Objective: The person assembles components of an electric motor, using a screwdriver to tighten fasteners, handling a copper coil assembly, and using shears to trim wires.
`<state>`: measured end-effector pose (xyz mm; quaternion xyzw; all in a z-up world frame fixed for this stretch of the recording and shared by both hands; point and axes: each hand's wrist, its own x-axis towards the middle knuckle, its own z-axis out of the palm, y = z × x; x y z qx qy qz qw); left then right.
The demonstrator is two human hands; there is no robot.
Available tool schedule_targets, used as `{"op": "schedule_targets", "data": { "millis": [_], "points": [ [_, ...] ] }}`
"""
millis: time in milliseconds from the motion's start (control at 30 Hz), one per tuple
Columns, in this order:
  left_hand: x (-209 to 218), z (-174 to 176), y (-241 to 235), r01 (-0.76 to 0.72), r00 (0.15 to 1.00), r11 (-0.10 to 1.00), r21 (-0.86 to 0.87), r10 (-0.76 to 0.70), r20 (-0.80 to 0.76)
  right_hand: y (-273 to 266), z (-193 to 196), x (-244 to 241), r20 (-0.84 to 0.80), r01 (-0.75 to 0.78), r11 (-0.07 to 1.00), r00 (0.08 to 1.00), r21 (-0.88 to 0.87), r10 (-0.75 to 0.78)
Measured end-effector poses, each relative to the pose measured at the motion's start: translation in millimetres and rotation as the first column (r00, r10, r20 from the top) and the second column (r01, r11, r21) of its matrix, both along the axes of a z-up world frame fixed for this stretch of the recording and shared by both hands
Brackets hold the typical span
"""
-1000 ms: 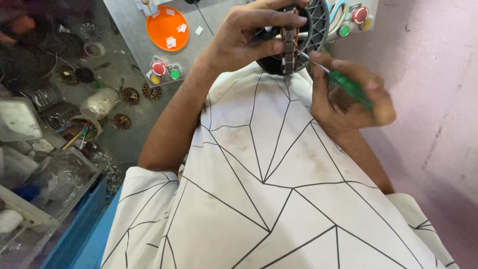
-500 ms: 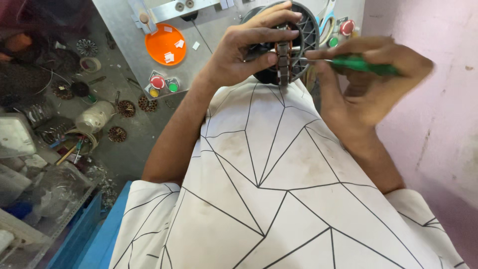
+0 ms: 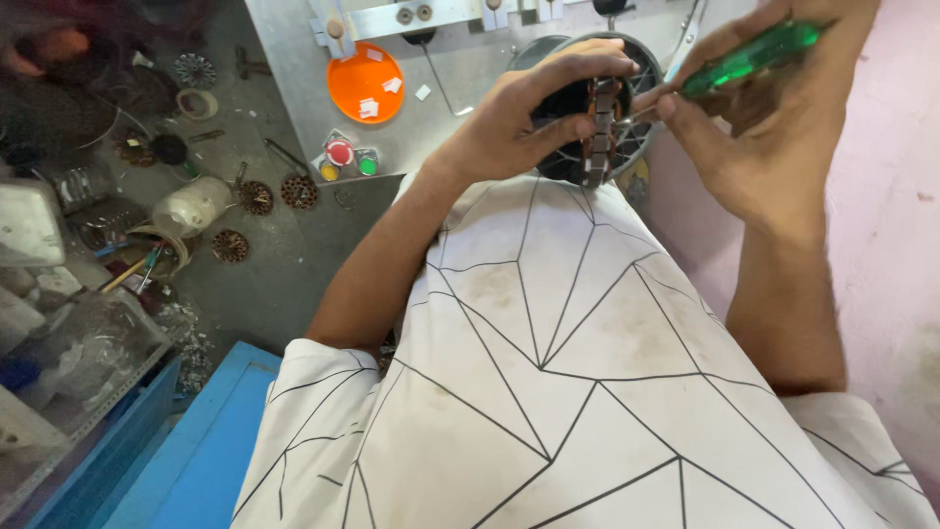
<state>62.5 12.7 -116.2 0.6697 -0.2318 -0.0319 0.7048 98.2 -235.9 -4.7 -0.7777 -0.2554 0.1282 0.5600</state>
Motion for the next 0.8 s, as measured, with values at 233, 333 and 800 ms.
{"op": "schedule_targets", "data": {
  "millis": [233,333,800],
  "points": [
    [-9.6,10.3,2.7,-0.367,0.93,0.923,0.114,0.366,0.029,16.6,5.6,-28.0,0.392,-0.024,0.996,0.918,-0.087,0.057],
    [-18.4,-13.6,13.5,-0.565,0.763,0.725,0.393,0.641,-0.087,14.0,12.4,-32.9,0.252,0.129,0.983,0.955,0.132,-0.159],
    [-47.3,-102.5,65.9,-0.496,0.789,0.251,0.831,0.531,0.31,20.7,26.2,-30.2,-0.047,0.331,0.913,0.943,0.24,-0.329]
  ]
}}
